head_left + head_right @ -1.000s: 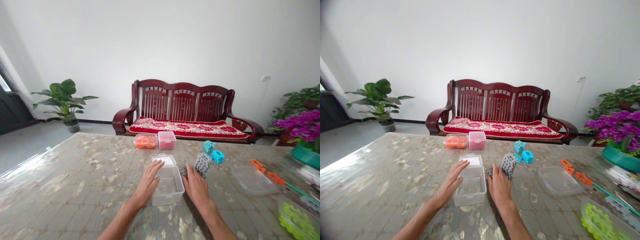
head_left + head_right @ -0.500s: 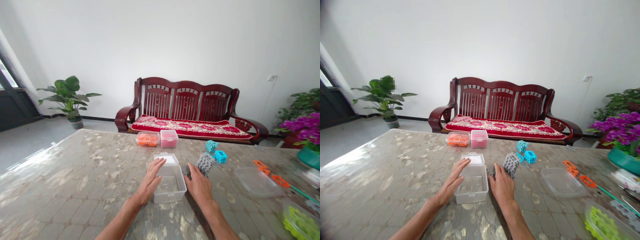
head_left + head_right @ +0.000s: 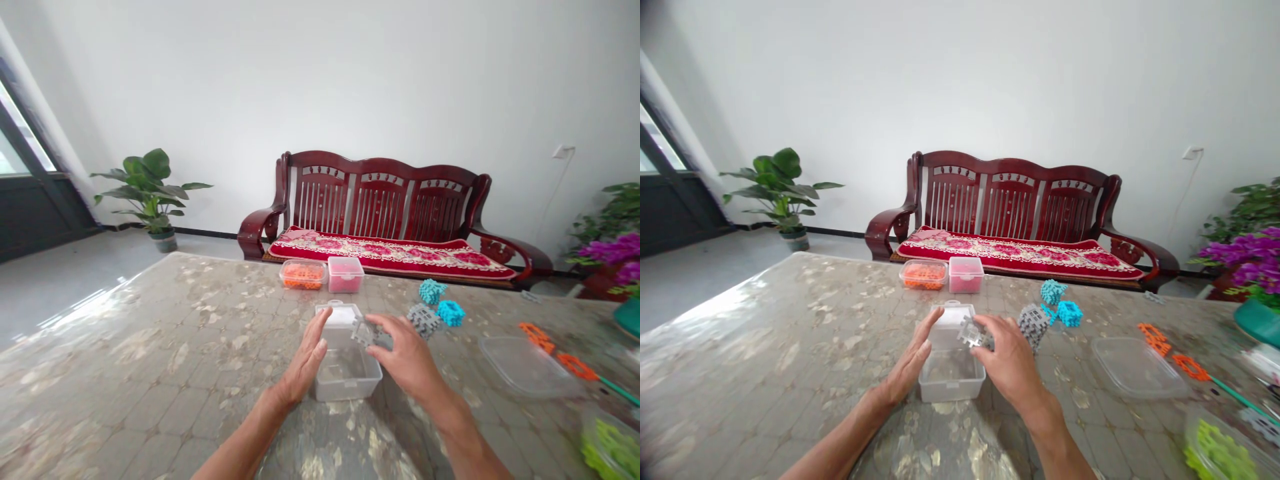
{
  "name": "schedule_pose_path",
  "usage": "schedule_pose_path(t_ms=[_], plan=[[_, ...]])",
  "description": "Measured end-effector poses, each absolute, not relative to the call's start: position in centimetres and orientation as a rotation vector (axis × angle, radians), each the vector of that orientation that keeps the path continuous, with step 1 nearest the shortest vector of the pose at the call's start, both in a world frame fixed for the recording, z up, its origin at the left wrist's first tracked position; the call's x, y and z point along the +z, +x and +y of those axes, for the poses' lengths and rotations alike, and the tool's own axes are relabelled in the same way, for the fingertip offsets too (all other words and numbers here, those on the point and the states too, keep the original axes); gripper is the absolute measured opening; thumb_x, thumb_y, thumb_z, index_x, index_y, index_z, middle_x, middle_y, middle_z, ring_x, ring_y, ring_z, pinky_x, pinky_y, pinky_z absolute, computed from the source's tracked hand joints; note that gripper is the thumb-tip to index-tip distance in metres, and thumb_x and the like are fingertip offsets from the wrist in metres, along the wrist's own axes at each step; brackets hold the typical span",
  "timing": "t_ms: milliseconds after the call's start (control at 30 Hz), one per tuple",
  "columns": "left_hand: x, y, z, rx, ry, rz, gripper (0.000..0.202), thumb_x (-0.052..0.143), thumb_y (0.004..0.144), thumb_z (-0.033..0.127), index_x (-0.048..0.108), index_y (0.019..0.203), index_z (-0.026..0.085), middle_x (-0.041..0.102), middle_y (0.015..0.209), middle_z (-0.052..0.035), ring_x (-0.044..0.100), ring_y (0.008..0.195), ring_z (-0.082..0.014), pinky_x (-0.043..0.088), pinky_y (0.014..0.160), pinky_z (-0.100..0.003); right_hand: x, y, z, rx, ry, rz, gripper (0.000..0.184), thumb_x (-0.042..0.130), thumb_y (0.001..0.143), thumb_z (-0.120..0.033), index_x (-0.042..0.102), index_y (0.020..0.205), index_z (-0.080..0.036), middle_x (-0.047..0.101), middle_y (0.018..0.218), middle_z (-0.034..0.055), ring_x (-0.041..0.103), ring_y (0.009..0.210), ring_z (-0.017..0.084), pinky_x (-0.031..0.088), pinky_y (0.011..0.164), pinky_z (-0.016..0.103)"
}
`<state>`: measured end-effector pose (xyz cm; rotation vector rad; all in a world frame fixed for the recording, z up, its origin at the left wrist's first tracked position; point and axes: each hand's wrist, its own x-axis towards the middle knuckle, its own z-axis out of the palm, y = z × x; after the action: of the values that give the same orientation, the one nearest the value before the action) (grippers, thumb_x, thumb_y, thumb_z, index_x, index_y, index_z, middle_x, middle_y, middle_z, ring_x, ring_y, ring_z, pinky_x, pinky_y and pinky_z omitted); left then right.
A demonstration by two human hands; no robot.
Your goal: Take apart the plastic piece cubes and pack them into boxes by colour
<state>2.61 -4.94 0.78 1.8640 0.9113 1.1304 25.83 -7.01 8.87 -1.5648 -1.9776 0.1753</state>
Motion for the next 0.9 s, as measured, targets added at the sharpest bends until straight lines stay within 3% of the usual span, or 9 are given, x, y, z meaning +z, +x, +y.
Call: schedule_pose_path(t_ms=[233, 433, 533, 667, 900], plan=[[1.1, 2.7, -5.1, 1.141, 1.873, 0.870, 0.062, 0.028, 0.103, 0.050, 0.014, 0.158, 0.024, 0.009, 0.167, -0.0051, 0.005, 0.153, -0.0249, 0.005, 0.126, -0.045, 9.2, 22.9, -5.3, 0.407, -1.360, -2.331, 0.050, 0.061, 0.071, -0.010, 0.067, 0.119, -0.024, 0.071, 0.118, 0.0034, 0.061, 0.109, 0.021, 0.046, 0.096, 0.032], [0.9, 2.9, -5.1, 1.157, 1.858, 0.881, 0.063, 0.027, 0.103, 0.050, 0.013, 0.158, 0.024, 0.010, 0.167, -0.0054, 0.005, 0.153, -0.0239, 0.004, 0.126, -0.044, 8.9, 22.0, -5.0, 0.484, -1.199, -2.392, 0.058, 0.056, 0.069, -0.007, 0.064, 0.124, -0.023, 0.068, 0.127, 0.0042, 0.061, 0.117, 0.020, 0.043, 0.104, 0.033], [1.1, 2.9, -5.2, 1.147, 1.881, 0.881, 0.062, 0.028, 0.103, 0.049, 0.013, 0.158, 0.024, 0.009, 0.167, -0.0049, 0.004, 0.154, -0.0236, 0.004, 0.126, -0.044, 8.6, 22.5, -5.2, 0.493, -1.210, -2.294, 0.054, 0.054, 0.071, -0.006, 0.066, 0.121, -0.023, 0.069, 0.123, 0.0045, 0.064, 0.111, 0.019, 0.047, 0.100, 0.032], [1.1, 2.8, -5.2, 1.129, 1.915, 0.895, 0.061, 0.028, 0.104, 0.046, 0.012, 0.158, 0.024, 0.008, 0.167, -0.0042, 0.005, 0.154, -0.0230, 0.005, 0.126, -0.044, 7.6, 24.4, -5.2, 0.311, -1.436, -1.987, 0.042, 0.049, 0.078, -0.009, 0.068, 0.113, -0.023, 0.073, 0.109, 0.0045, 0.068, 0.094, 0.018, 0.052, 0.090, 0.032], [0.5, 2.6, -5.0, 1.102, 1.949, 0.922, 0.060, 0.028, 0.104, 0.045, 0.012, 0.158, 0.026, 0.007, 0.167, -0.0025, 0.003, 0.154, -0.0238, 0.006, 0.126, -0.044, 5.4, 27.1, -6.0, -0.026, -1.892, -2.027, 0.037, 0.047, 0.088, -0.011, 0.063, 0.121, -0.016, 0.069, 0.120, 0.0130, 0.066, 0.109, 0.024, 0.050, 0.091, 0.034]])
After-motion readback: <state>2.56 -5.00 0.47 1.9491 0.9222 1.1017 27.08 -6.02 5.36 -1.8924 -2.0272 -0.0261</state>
